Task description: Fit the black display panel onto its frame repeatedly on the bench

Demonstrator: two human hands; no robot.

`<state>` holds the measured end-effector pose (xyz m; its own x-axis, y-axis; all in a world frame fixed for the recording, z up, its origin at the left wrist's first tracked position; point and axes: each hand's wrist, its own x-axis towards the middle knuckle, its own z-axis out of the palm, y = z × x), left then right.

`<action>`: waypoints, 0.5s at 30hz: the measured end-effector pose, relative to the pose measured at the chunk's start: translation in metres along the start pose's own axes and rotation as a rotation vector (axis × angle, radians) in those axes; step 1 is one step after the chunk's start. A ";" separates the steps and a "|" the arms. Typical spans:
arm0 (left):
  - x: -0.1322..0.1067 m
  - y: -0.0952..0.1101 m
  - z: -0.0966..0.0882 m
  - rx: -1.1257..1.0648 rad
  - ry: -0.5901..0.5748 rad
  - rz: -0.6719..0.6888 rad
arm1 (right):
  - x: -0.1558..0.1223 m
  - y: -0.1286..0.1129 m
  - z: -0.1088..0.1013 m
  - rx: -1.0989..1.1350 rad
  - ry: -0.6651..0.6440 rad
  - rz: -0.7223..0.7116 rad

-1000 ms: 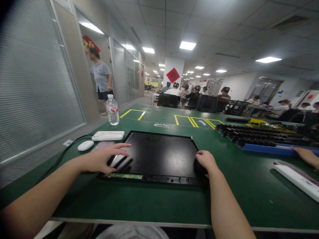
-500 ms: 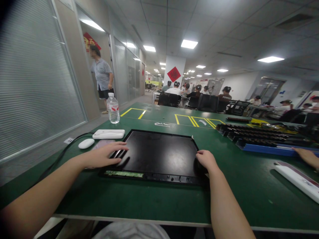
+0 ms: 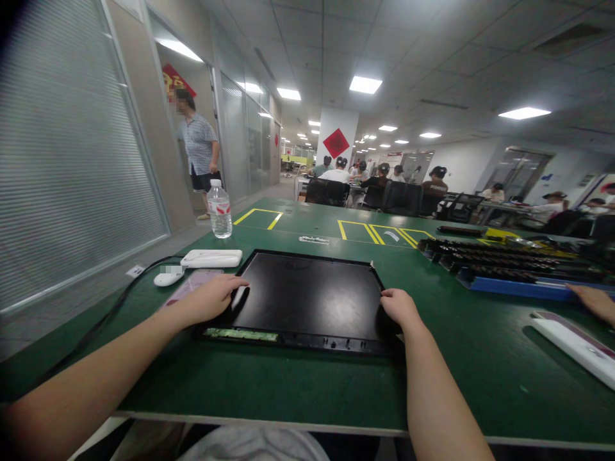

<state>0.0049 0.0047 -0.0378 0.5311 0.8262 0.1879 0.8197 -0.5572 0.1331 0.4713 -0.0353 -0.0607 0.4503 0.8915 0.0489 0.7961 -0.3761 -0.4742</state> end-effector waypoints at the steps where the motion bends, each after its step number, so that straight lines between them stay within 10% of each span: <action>1: 0.000 -0.001 0.001 -0.010 0.003 -0.006 | 0.000 0.000 0.000 0.004 0.005 -0.001; 15: 0.002 0.003 -0.007 -0.205 0.019 -0.085 | 0.000 -0.001 0.000 0.025 -0.020 0.015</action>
<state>0.0068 0.0037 -0.0303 0.4559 0.8704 0.1858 0.7994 -0.4922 0.3444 0.4709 -0.0355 -0.0602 0.4533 0.8911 0.0239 0.7790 -0.3829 -0.4966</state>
